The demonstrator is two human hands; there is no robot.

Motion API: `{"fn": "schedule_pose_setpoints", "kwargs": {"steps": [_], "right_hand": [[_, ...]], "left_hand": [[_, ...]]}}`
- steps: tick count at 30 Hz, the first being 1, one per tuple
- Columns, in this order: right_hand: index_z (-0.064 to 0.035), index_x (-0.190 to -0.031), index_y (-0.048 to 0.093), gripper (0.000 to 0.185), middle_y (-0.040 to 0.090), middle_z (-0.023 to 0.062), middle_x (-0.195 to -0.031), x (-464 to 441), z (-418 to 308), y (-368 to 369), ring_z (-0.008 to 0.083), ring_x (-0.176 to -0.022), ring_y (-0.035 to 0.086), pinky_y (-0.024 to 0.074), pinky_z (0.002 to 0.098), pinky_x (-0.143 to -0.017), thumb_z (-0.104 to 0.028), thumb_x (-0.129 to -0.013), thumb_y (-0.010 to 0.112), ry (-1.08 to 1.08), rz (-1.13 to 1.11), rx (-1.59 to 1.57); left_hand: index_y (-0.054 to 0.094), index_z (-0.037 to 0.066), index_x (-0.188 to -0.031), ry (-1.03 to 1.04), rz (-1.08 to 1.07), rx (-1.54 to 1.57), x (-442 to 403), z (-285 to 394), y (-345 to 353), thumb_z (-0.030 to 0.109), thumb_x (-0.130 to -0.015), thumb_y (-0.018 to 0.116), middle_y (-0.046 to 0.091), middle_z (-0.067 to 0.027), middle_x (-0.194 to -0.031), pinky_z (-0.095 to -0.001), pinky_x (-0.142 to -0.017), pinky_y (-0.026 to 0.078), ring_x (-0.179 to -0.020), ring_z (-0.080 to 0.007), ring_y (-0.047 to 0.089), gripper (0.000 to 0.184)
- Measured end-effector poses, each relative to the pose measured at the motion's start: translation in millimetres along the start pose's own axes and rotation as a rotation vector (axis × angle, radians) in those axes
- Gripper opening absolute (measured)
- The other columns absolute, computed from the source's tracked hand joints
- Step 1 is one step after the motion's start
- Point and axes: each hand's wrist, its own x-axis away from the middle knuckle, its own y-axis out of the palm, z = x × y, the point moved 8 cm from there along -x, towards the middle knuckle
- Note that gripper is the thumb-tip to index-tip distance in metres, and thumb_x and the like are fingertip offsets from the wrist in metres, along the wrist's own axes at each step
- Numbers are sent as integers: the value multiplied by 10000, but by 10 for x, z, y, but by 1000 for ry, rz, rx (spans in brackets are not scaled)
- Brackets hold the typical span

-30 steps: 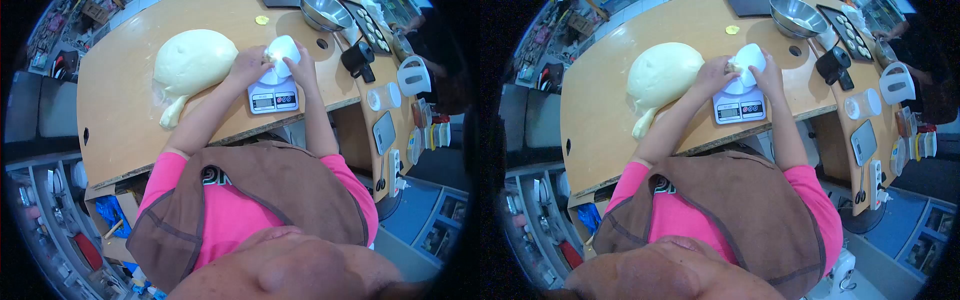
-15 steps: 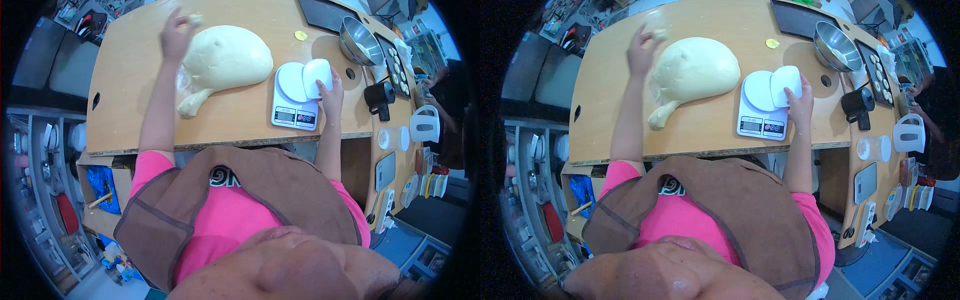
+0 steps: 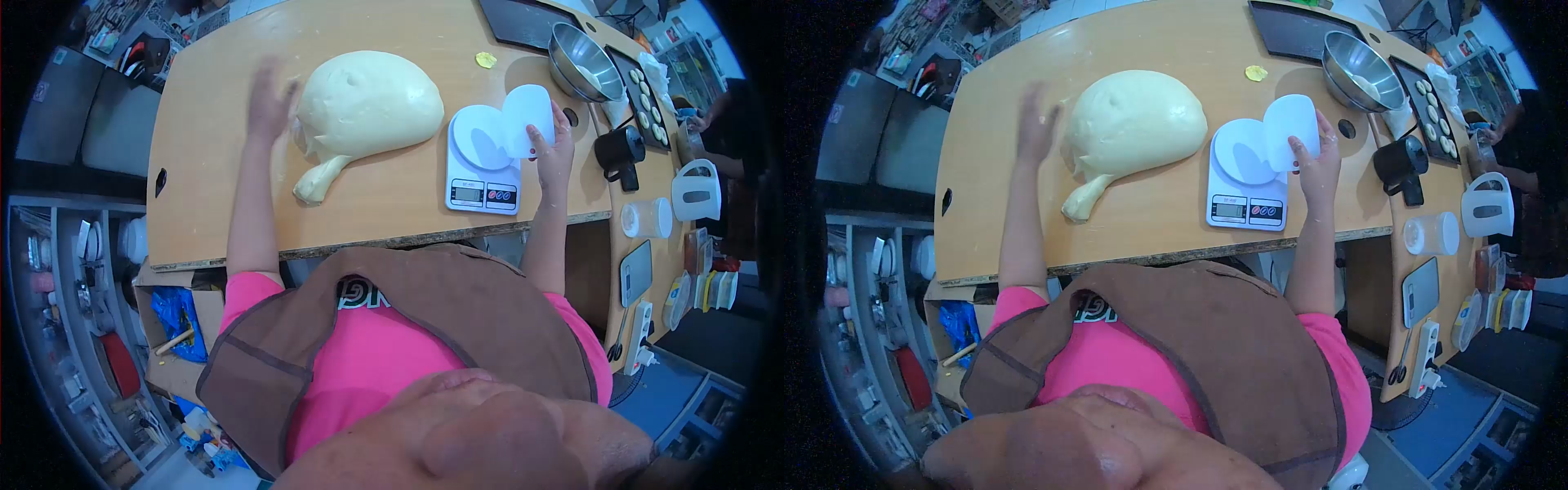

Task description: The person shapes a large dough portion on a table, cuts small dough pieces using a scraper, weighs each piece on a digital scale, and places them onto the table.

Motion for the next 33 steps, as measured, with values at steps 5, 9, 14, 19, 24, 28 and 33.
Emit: {"fn": "schedule_pose_setpoints", "kwargs": {"steps": [5, 9, 14, 19, 24, 28, 33], "right_hand": [[-22, -1307, 429, 552, 651, 113, -953, 41, 36, 189, 103, -610, 606, 467, 204, -450, -99, -838, 708, -67, -38, -74], [-62, -1217, 431, 446, 663, 149, -925, 456, -374, 848, 154, -631, 654, 526, 266, -518, -161, -868, 690, 109, -301, -11], [-60, -1300, 402, 507, 647, 274, -921, 919, -883, 1757, 420, -803, 658, 508, 481, -735, -190, -878, 652, -340, -695, 315], [-68, -1328, 405, 534, 637, 290, -938, 875, -986, 1887, 473, -889, 616, 486, 496, -776, -202, -874, 653, -329, -688, 246], [-57, -1313, 429, 526, 650, 253, -907, 638, -852, 1477, 397, -816, 664, 515, 458, -698, -184, -865, 673, -363, -508, 291], [-7, -1280, 436, 520, 644, 148, -955, 283, -445, 674, 180, -720, 657, 517, 284, -532, -145, -853, 700, -152, -203, -4], [19, -1260, 428, 513, 619, 110, -1040, 167, -323, -62, 115, -703, 632, 494, 202, -476, -139, -856, 702, -181, 42, -81]], "left_hand": [[613, 109, -1214, 168, -264, -684, 262, 777, 248, 493, -880, 610, 409, -69, -1448, -463, -1122, 260, -1345, -329, 349, 509], [643, 91, -1138, -53, -41, -243, 431, 744, -216, 480, -776, 726, 497, -73, -1357, -427, -1077, 331, -1273, -295, 433, 538], [654, 55, -1091, -175, -270, -221, 1268, 753, -270, 360, -719, 780, 589, -109, -1224, -446, -1030, 367, -1156, -305, 528, 497], [676, 27, -1017, -381, -319, -73, 1710, 741, -235, 300, -703, 790, 628, -121, -1160, -436, -995, 395, -1058, -309, 588, 432], [424, 81, -1408, -174, -448, -625, 1231, 1274, -396, 363, -706, 791, 399, -175, -1453, -420, -1158, 232, -1394, -305, 318, 841], [247, 63, -1491, 41, -308, -306, 436, 1401, 27, 469, -739, 751, 245, -189, -1543, -457, -1185, 140, -1455, -313, 173, 993], [183, 8, -1502, 392, -753, -314, -357, 1877, 1839, 585, -936, 436, 161, -189, -1572, -462, -1190, 120, -1466, -311, 128, 847]]}}
